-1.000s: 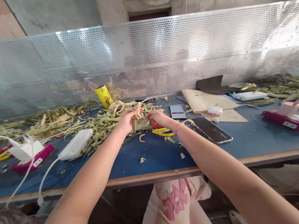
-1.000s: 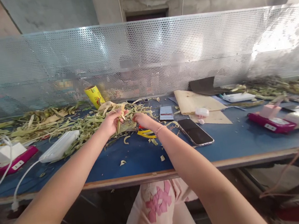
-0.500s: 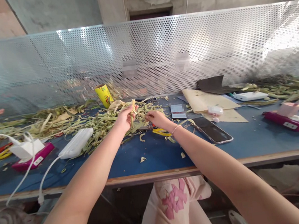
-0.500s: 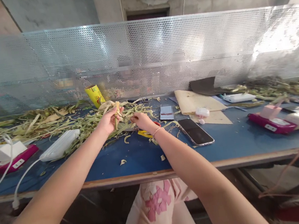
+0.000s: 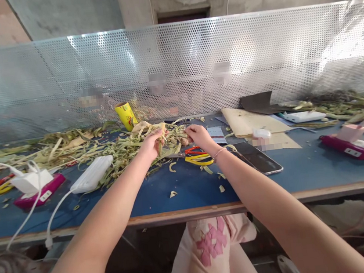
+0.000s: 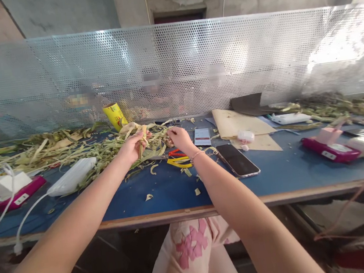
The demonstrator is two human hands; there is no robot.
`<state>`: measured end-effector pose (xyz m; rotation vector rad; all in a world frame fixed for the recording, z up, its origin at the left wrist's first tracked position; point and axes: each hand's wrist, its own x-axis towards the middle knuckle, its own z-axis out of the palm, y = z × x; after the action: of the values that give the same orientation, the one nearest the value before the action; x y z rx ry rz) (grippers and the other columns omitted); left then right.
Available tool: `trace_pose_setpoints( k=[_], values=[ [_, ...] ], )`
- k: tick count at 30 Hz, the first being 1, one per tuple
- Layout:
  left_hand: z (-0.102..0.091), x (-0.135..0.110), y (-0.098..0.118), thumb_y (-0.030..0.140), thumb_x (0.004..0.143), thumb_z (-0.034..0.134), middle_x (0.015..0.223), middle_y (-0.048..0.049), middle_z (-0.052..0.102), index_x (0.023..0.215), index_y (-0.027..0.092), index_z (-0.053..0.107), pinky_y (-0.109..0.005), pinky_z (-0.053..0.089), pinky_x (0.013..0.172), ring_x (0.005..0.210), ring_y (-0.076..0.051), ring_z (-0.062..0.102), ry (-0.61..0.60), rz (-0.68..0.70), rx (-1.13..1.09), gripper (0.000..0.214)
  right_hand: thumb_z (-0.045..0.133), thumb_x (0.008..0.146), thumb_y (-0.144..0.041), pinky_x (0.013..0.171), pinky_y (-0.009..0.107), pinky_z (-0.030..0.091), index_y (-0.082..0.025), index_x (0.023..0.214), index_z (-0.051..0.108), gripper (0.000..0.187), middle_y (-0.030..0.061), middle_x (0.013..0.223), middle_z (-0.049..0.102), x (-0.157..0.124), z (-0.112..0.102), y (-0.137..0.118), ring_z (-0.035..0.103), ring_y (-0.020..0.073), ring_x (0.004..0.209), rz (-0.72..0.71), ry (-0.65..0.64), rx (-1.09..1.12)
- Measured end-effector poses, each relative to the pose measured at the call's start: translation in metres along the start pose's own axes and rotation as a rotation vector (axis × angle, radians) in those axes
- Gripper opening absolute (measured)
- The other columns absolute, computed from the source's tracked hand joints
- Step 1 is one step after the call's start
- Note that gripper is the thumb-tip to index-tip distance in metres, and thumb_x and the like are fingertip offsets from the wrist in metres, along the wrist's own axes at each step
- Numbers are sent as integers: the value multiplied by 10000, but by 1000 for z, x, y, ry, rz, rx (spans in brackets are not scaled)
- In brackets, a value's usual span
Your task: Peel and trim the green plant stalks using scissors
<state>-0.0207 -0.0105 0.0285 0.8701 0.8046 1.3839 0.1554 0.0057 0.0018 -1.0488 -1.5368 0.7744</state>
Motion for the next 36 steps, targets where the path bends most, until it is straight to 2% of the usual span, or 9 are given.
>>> trace_pose_setpoints(
  k=[5, 10, 13, 17, 20, 22, 26, 31, 36],
  values=[
    [0, 1, -3, 59, 702, 572, 707, -60, 664, 683, 105, 633, -112, 375, 401, 661, -96, 624, -30, -9, 55, 79, 494, 758, -344, 485, 203, 389, -196, 611, 426, 220, -45, 524, 449, -1, 3, -5, 446, 72, 480, 112, 39, 291],
    [-1, 0, -9, 67, 659, 615, 723, -57, 660, 666, 100, 626, -120, 370, 378, 682, -129, 643, -109, 15, 108, 36, 446, 824, -360, 575, 261, 487, -216, 709, 376, 197, -5, 671, 565, -6, 3, -15, 582, 108, 604, 296, -10, 575],
    [-2, 1, -11, 70, 661, 615, 697, -55, 654, 662, 99, 628, -126, 376, 382, 619, -108, 625, -105, 26, 125, 32, 392, 854, -372, 608, 282, 496, -223, 722, 337, 207, -24, 609, 533, -8, 2, -18, 572, 104, 576, 313, -56, 642],
    [-5, 2, -9, 98, 666, 631, 638, -56, 643, 683, 100, 641, -142, 378, 395, 537, -81, 573, -101, 26, 167, 20, 465, 803, -429, 530, 233, 446, -227, 682, 316, 279, -84, 502, 345, -6, 3, -14, 409, 66, 440, 232, -65, 565],
    [-5, 1, -5, 118, 669, 636, 588, -38, 619, 680, 105, 638, -147, 371, 400, 496, -64, 536, -81, 27, 179, 17, 471, 778, -458, 491, 211, 382, -223, 648, 304, 316, -81, 513, 265, -2, 0, -9, 293, 63, 438, 94, 43, 459],
    [-5, 1, -2, 115, 663, 641, 576, -22, 605, 676, 112, 629, -142, 364, 399, 497, -58, 532, -56, 42, 162, 17, 450, 779, -460, 515, 222, 371, -221, 645, 329, 299, -69, 527, 277, 1, -5, -7, 299, 76, 470, 5, 150, 297],
    [-9, 5, 1, 126, 655, 645, 586, -13, 596, 673, 122, 613, -136, 354, 395, 506, -53, 533, -16, 87, 96, 37, 461, 779, -391, 596, 247, 345, -205, 683, 419, 213, -29, 595, 405, 0, -19, -10, 384, 103, 582, -167, 343, -81],
    [-19, 15, -5, 149, 587, 700, 549, 11, 557, 608, 128, 568, -147, 378, 424, 538, -73, 562, 90, 254, 162, 136, 483, 775, -343, 601, 256, 337, -206, 771, 421, 151, -31, 606, 432, -2, -34, -15, 392, 106, 566, -157, 477, -114],
    [-29, 22, -9, 209, 598, 701, 575, 8, 578, 598, 139, 555, -185, 423, 497, 562, -93, 574, 225, 338, 333, 162, 463, 793, -352, 636, 286, 370, -187, 859, 479, 178, -4, 638, 479, 4, -40, -5, 434, 133, 585, -25, 428, -203]
  ],
)
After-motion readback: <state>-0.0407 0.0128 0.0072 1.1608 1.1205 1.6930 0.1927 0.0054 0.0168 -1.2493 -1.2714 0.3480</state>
